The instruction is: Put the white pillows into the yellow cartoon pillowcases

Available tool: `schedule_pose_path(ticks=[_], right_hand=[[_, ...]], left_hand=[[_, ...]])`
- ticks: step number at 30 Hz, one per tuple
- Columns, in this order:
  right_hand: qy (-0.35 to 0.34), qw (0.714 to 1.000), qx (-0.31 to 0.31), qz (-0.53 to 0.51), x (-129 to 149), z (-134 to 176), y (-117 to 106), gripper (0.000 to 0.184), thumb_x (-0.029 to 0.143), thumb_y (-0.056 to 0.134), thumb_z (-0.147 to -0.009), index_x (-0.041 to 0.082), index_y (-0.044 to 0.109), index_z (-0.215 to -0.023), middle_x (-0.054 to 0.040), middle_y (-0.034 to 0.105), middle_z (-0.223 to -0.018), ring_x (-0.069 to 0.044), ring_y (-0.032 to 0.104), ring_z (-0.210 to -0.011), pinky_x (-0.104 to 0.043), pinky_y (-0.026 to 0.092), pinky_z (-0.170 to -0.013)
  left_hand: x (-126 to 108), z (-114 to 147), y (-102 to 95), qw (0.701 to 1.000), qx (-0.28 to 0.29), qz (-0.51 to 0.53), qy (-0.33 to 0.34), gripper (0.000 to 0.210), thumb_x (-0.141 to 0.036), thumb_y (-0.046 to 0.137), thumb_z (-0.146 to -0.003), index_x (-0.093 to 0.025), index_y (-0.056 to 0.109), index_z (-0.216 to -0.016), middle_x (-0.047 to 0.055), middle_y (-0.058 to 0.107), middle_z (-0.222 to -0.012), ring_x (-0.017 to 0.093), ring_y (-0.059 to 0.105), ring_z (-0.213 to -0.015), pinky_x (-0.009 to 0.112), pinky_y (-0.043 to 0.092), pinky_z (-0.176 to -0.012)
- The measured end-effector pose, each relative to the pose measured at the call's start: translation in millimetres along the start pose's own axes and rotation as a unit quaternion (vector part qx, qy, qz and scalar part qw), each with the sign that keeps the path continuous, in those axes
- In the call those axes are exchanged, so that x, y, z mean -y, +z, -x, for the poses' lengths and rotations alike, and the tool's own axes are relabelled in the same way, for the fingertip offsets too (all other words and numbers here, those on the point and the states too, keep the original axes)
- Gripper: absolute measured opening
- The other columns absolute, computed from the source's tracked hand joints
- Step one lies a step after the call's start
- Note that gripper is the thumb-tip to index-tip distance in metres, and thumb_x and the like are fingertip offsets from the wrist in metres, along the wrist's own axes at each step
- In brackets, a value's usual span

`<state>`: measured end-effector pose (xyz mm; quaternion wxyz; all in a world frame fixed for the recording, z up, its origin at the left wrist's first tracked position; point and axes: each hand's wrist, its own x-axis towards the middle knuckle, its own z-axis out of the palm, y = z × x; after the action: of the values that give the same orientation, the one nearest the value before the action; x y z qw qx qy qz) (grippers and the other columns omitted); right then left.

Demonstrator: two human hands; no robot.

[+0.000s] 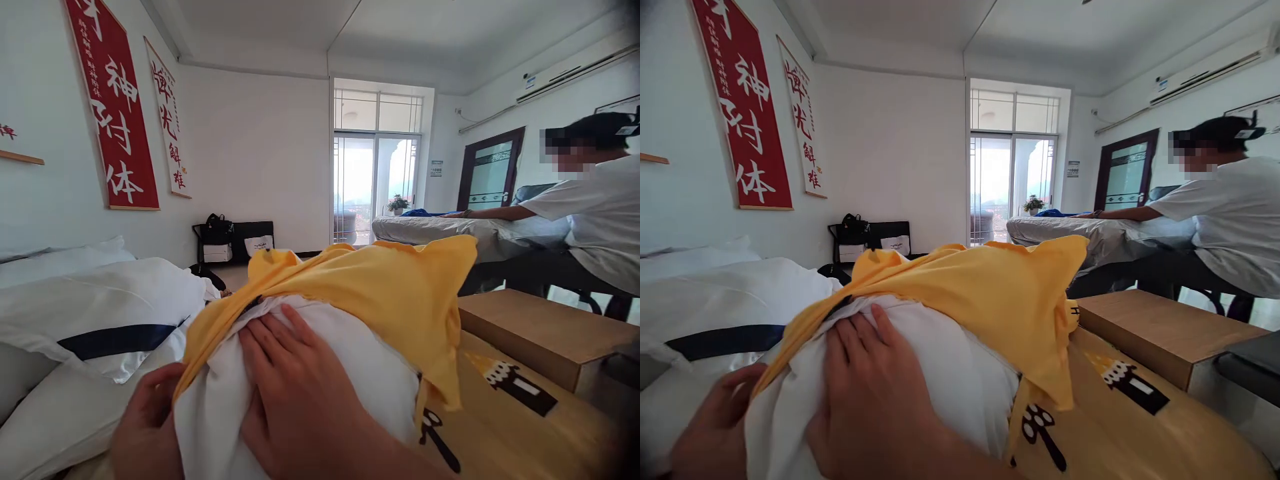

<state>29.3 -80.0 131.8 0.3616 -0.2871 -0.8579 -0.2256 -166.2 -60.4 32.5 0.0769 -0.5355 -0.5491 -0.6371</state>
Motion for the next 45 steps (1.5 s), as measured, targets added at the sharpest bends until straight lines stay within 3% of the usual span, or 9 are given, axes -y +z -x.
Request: schedule_pose_path(ticks=[4, 10, 15, 19, 25, 31, 36, 41, 45], right_hand=[[0.089, 0.97, 0.214, -0.079, -29.9, 49.1, 89.0, 0.037, 0.026, 0.051, -0.08, 0.012, 0.065, -0.112, -0.0127, 0.068, -0.116, -0.026, 0.059, -0.111, -0.044, 0.036, -0.107], [0.097, 0.955, 0.248, -0.134, -52.3, 64.5, 161.7, 0.03, 0.02, 0.049, -0.081, 0.019, 0.065, -0.106, -0.0063, 0.07, -0.112, -0.019, 0.061, -0.108, -0.031, 0.04, -0.099], [0.091, 0.962, 0.229, -0.12, -46.1, 55.8, 125.0, 0.023, 0.02, 0.048, -0.086, 0.021, 0.066, -0.1, -0.0034, 0.071, -0.104, -0.017, 0.062, -0.103, -0.032, 0.038, -0.1], [0.09, 0.968, 0.207, -0.11, -48.8, 72.9, 92.8, 0.048, 0.047, 0.059, -0.085, 0.026, 0.059, -0.127, -0.008, 0.056, -0.137, -0.027, 0.049, -0.127, -0.043, 0.031, -0.109], [0.154, 0.952, 0.24, -0.109, -72.4, 66.0, 107.0, 0.051, 0.042, 0.059, -0.087, 0.024, 0.053, -0.135, -0.0096, 0.053, -0.14, -0.027, 0.047, -0.13, -0.046, 0.032, -0.11], [0.106, 0.937, 0.251, -0.218, -91.4, 114.9, 66.5, 0.043, 0.038, 0.046, -0.096, 0.023, 0.051, -0.136, -0.0086, 0.053, -0.14, -0.022, 0.044, -0.132, -0.04, 0.028, -0.114], [0.203, 0.93, 0.224, -0.21, -101.7, 192.1, 30.1, 0.034, 0.049, 0.046, -0.095, 0.02, 0.063, -0.09, -0.0093, 0.066, -0.095, -0.021, 0.059, -0.09, -0.035, 0.047, -0.081], [0.127, 0.95, 0.224, -0.178, -82.0, 205.4, 51.0, 0.058, 0.073, 0.041, -0.085, 0.02, 0.048, -0.063, -0.0031, 0.059, -0.065, -0.016, 0.051, -0.065, -0.034, 0.039, -0.074], [0.12, 0.965, 0.175, -0.154, -95.4, 169.8, 34.0, 0.057, 0.06, 0.045, -0.092, 0.019, 0.038, -0.053, 0.0026, 0.046, -0.049, -0.01, 0.042, -0.051, -0.027, 0.033, -0.062]], left_hand=[[44.4, 30.5, 48.1, 0.948, 0.265, 0.072, -0.159, 0.01, -0.026, 0.052, -0.071, -0.021, 0.053, -0.08, -0.003, 0.061, -0.056, 0.017, 0.059, -0.053, 0.025, 0.046, -0.052], [78.4, 24.2, 82.6, 0.891, 0.392, -0.19, -0.129, 0.011, -0.013, 0.049, -0.074, -0.02, 0.055, -0.08, 0.002, 0.067, -0.07, 0.019, 0.066, -0.074, 0.023, 0.04, -0.063], [66.0, -3.2, 98.1, 0.88, 0.41, -0.219, -0.094, 0.009, -0.02, 0.049, -0.081, -0.018, 0.058, -0.078, 0.009, 0.071, -0.088, 0.021, 0.066, -0.085, 0.025, 0.038, -0.066], [40.6, -15.5, 99.1, 0.92, 0.379, -0.062, -0.072, 0.015, -0.024, 0.046, -0.082, -0.019, 0.054, -0.071, 0.002, 0.067, -0.071, 0.016, 0.06, -0.068, 0.025, 0.039, -0.063], [2.2, -30.6, 105.2, 0.938, 0.347, -0.008, -0.027, 0.018, -0.027, 0.044, -0.083, -0.02, 0.05, -0.068, 0.001, 0.062, -0.066, 0.016, 0.056, -0.065, 0.025, 0.036, -0.062], [76.4, 8.5, 75.9, 0.894, 0.419, -0.123, -0.096, 0.026, -0.033, 0.043, -0.082, -0.02, 0.059, -0.097, 0.004, 0.068, -0.079, 0.02, 0.064, -0.077, 0.026, 0.042, -0.069], [134.7, 49.6, 48.9, 0.847, 0.472, -0.099, -0.222, 0.036, -0.053, 0.04, -0.08, -0.021, 0.054, -0.086, -0.002, 0.061, -0.058, 0.02, 0.06, -0.054, 0.026, 0.041, -0.053], [88.9, 45.4, 72.5, 0.884, 0.438, -0.109, -0.123, 0.006, -0.021, 0.049, -0.074, -0.021, 0.054, -0.076, 0.006, 0.072, -0.084, 0.02, 0.066, -0.08, 0.024, 0.044, -0.065], [36.9, -29.5, 81.7, 0.908, 0.381, -0.159, -0.07, 0.01, -0.018, 0.048, -0.075, -0.02, 0.049, -0.065, 0.003, 0.066, -0.07, 0.017, 0.059, -0.069, 0.024, 0.038, -0.06]])
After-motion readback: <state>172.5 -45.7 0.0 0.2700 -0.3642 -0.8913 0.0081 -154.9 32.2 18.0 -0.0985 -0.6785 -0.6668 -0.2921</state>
